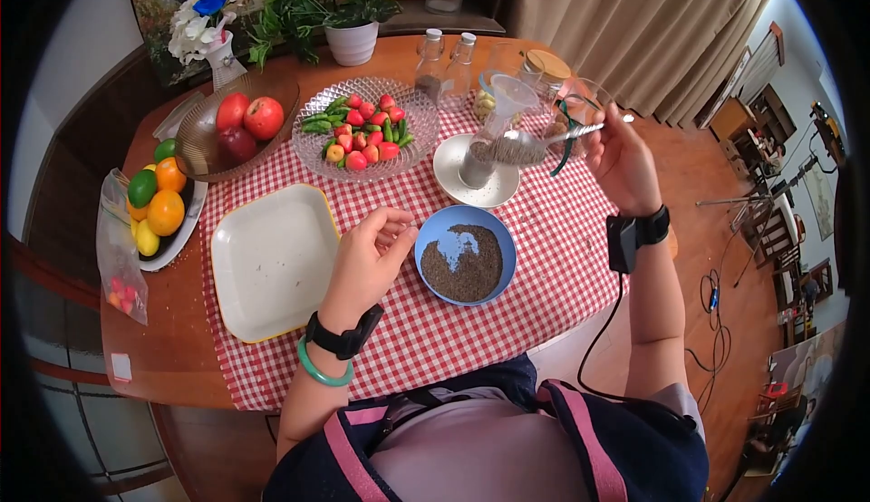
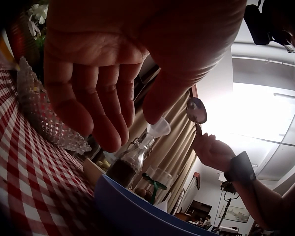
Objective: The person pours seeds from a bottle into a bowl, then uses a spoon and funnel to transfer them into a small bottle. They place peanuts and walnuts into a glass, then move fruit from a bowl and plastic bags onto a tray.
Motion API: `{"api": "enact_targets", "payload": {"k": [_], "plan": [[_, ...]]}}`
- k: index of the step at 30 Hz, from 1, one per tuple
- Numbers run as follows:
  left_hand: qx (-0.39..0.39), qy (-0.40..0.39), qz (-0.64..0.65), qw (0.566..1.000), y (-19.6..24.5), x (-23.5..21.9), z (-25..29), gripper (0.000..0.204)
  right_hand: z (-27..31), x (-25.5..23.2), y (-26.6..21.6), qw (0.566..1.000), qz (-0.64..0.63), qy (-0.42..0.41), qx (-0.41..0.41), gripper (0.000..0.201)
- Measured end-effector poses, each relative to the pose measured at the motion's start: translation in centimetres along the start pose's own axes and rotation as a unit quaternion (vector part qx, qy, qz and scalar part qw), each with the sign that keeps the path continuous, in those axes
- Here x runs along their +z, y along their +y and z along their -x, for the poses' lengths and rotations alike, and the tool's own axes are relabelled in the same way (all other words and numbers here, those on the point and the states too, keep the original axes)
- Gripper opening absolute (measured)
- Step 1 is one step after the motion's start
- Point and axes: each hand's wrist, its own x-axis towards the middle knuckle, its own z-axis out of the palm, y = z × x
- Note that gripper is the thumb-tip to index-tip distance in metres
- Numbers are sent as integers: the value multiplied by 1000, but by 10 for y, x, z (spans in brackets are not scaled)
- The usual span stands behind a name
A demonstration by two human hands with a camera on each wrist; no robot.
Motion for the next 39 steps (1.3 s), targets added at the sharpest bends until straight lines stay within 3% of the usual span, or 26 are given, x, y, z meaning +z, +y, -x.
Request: {"api": "enact_targets", "payload": {"k": [5, 11, 19, 26, 32, 35, 39], "plan": [[6, 6, -2, 1000, 1, -1, 1, 19, -31, -17, -30, 998, 21, -43, -39, 32], [17, 5, 3, 1000, 2, -1, 1, 18, -48, -26, -41, 994, 81, 20, -75, 29], [19, 6, -3, 1000, 1, -1, 0, 18, -48, -20, -41, 974, 190, 35, -122, 32], [19, 8, -6, 1000, -1, 1, 0, 19, -35, 2, -44, 939, 288, 13, -186, 37], [23, 13, -5, 1000, -4, 1, -1, 21, -11, 28, -48, 867, 420, -10, -267, 35], [23, 12, -6, 1000, -5, 1, -1, 21, -2, 34, -44, 837, 469, -29, -281, 34], [16, 4, -9, 1000, 0, 0, 0, 19, 2, 31, -34, 827, 487, -35, -279, 34]]}}
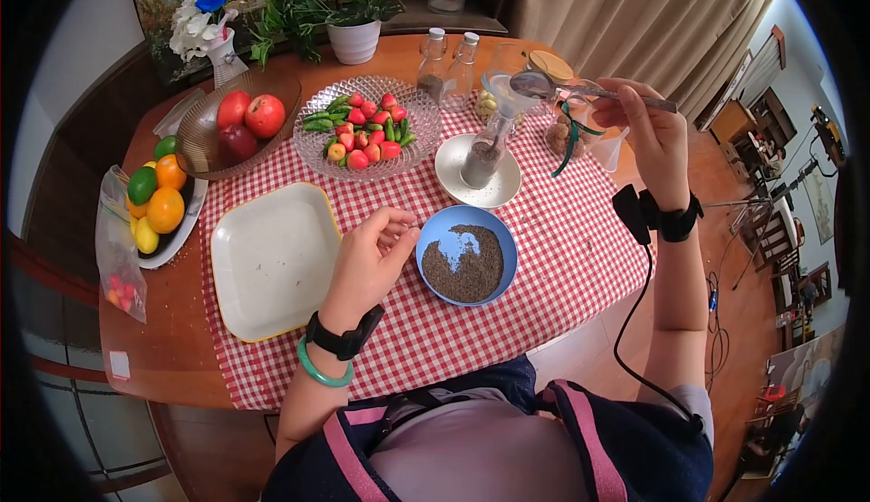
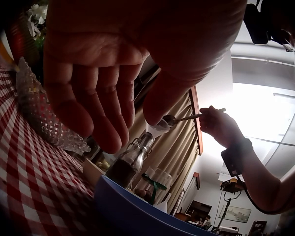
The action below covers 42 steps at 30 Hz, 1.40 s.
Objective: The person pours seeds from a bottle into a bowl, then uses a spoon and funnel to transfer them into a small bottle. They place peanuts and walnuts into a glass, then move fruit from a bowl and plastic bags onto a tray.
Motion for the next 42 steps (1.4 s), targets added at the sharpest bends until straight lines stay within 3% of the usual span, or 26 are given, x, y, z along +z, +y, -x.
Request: {"api": "enact_targets", "payload": {"k": [2, 5, 8, 12, 15, 23, 27, 31, 37, 42], "plan": [[-3, -3, -1, 1000, 1, 0, 0, 18, 2, 1, -1, 1000, -11, 15, -9, 35], [-1, -1, 4, 1000, 1, 0, 0, 18, 12, -3, -1, 991, -103, 60, 53, 35], [1, 1, 13, 1000, 1, -1, 1, 18, 36, 2, 4, 968, -211, 26, 130, 36], [14, 12, 8, 1000, -4, 0, 0, 20, 75, 15, 31, 941, -227, -80, 238, 34], [16, 16, 3, 1000, -5, 3, 0, 20, 92, 24, 35, 930, -221, -147, 255, 30], [-11, -12, -7, 1000, -2, 1, 0, 19, 115, 30, 15, 955, -79, -186, 219, 24], [-15, -18, -5, 1000, 0, 3, 0, 19, 122, 26, 5, 942, -109, -212, 236, 27], [11, 0, -9, 1000, -6, 4, 0, 21, 131, 27, 28, 929, -200, -150, 273, 31], [-13, -16, -17, 1000, 0, 2, 1, 19, 155, 38, 70, 880, -311, -50, 356, 36], [-15, -23, -12, 1000, -1, 4, 1, 20, 180, 48, 73, 820, -404, -63, 401, 34]]}}
